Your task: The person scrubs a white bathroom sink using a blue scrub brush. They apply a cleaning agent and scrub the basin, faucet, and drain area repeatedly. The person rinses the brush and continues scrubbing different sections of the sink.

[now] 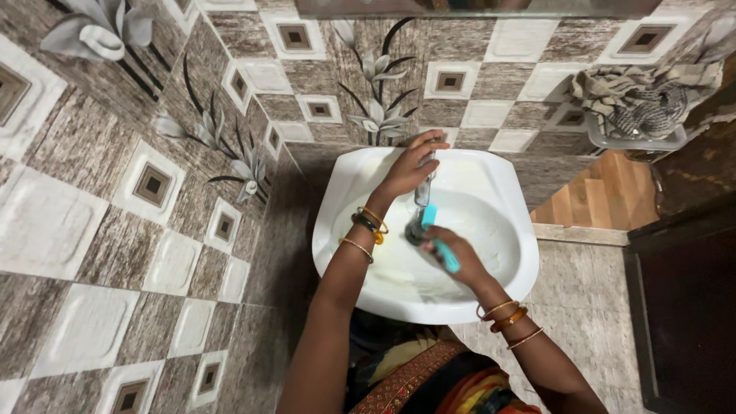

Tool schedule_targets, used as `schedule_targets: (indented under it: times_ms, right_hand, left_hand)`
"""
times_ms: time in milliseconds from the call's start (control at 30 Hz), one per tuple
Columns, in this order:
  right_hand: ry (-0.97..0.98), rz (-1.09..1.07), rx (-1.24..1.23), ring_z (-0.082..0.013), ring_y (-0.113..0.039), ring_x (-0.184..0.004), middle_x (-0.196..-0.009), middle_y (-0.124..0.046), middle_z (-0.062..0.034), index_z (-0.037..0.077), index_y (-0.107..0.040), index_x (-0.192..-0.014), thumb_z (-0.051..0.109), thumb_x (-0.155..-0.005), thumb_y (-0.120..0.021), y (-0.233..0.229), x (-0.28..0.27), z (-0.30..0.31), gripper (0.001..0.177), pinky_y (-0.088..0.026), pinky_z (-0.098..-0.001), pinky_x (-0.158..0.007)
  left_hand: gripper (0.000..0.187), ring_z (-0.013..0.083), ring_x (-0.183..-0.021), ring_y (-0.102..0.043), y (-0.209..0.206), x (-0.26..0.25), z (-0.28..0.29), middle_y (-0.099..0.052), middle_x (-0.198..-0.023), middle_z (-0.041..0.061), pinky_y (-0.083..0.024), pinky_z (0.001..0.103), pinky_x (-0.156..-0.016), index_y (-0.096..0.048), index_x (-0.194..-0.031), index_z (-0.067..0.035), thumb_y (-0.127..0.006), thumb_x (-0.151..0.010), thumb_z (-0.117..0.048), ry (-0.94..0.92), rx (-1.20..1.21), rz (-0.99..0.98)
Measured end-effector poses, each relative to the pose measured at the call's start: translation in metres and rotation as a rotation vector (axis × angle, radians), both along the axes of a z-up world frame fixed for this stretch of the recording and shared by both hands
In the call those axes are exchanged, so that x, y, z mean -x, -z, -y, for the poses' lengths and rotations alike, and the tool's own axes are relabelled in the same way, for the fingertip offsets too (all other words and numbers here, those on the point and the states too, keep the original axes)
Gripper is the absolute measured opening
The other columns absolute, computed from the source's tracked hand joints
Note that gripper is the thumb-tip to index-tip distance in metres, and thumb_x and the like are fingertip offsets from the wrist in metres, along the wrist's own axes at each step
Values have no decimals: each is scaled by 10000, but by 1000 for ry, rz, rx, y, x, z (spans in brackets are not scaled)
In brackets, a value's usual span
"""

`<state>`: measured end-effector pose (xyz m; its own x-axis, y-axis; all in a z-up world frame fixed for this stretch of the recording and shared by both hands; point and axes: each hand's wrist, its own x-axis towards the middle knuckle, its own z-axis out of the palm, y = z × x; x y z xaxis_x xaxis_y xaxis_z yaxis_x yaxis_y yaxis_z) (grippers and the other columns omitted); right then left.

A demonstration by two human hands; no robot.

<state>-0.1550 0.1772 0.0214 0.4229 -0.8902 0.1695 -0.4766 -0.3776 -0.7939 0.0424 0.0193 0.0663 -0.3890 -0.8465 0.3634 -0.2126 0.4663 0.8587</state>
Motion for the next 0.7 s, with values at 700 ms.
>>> schedule_targets:
  times_ms: [700]
  right_hand:
    - [-147, -560, -54, -285, -583, -1329, -1441, -615, -90, 228, -728, -1262, -136, -689, -524, -26, 39, 58, 709, -449, -369, -1126]
  left_hand:
    - [678, 329, -1173, -500, -25, 37, -13, -563, -1309, 131, -393, 488, -1033, -654, -1209, -78, -487, -945, -680, -435, 457, 910]
